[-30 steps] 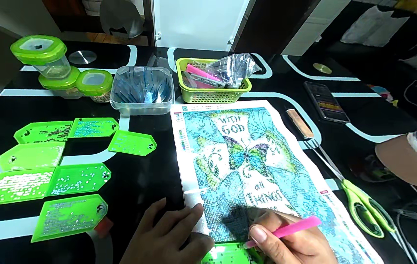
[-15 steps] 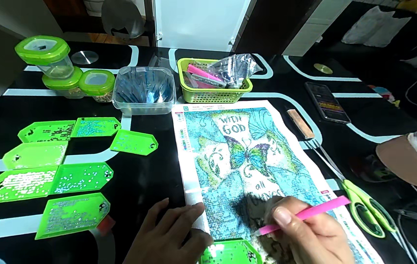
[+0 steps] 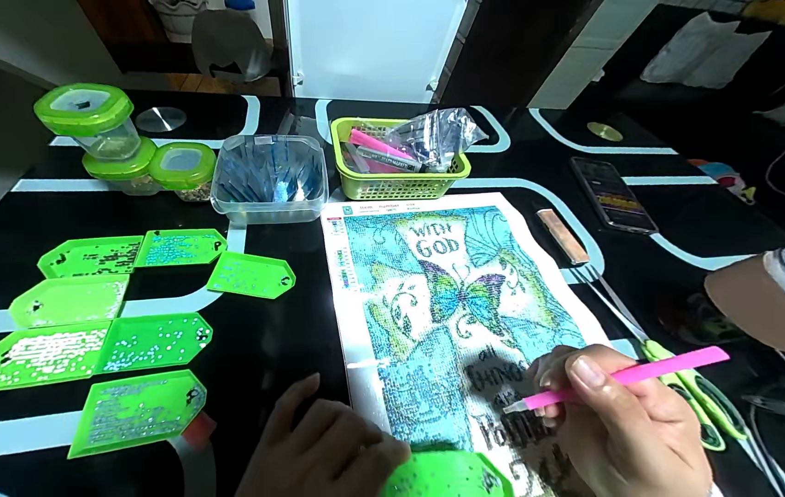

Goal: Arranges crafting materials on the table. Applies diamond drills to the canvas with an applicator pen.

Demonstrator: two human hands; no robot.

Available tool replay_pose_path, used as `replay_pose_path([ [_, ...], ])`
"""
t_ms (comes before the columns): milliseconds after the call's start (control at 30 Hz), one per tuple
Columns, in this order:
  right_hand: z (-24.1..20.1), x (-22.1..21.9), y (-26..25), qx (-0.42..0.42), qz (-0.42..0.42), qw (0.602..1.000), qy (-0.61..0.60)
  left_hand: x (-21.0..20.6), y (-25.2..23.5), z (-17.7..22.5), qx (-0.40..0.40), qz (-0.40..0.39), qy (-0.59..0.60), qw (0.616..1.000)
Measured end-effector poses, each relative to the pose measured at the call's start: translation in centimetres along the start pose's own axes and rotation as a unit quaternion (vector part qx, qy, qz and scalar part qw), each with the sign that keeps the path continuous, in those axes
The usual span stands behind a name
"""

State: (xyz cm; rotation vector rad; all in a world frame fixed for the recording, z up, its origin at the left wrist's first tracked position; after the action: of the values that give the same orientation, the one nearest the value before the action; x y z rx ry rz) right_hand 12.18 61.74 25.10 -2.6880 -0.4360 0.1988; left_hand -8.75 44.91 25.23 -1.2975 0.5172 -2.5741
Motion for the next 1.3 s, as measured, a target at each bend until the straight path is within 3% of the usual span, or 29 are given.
replay_pose_path([
  [167,0.0,-0.5,0.3,-0.014,-0.019,1.0,-0.003,-0.1,0.0,0.0,0.004,0.001,-0.009,1.0],
  [267,0.1,-0.8,0.9,-0.023,-0.083,0.996,0.003,-0.2,0.0,-0.2,0.001,-0.01,-0.025,1.0],
  [467,0.4,-1.3,2.0,0.05,-0.195,0.975,0.091,-0.4,0.1,-0.3,0.0,-0.013,-0.038,0.999],
  [967,0.5,-2.0,2.2,0.089,-0.225,0.963,0.12,-0.5,0.1,-0.4,-0.002,-0.01,-0.036,0.999],
  [1067,0.4,-1.9,2.0,0.037,-0.209,0.973,0.091,-0.5,0.1,-0.4,-0.001,-0.011,-0.035,0.999],
  [1200,0.3,-2.1,0.9,-0.133,-0.148,0.98,0.012,-0.4,0.0,-0.5,0.001,-0.016,-0.032,0.999],
  [1300,1.1,-2.8,-0.1,-0.15,-0.125,0.981,0.012,-0.4,0.0,-0.4,0.001,-0.022,-0.031,0.999],
])
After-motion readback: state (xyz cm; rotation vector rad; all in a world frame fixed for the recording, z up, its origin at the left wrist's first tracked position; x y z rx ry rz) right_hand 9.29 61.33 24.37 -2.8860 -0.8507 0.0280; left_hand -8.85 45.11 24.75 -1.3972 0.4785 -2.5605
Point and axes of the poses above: each hand's wrist, its own y-axis away from the middle knuckle, its own x-axis out of the back of the hand, z = x × y, the point moved 2 cm from there along -y, towards the middle knuckle, and after that the axes turned 12 degrees about z, right-handed, at the moved point
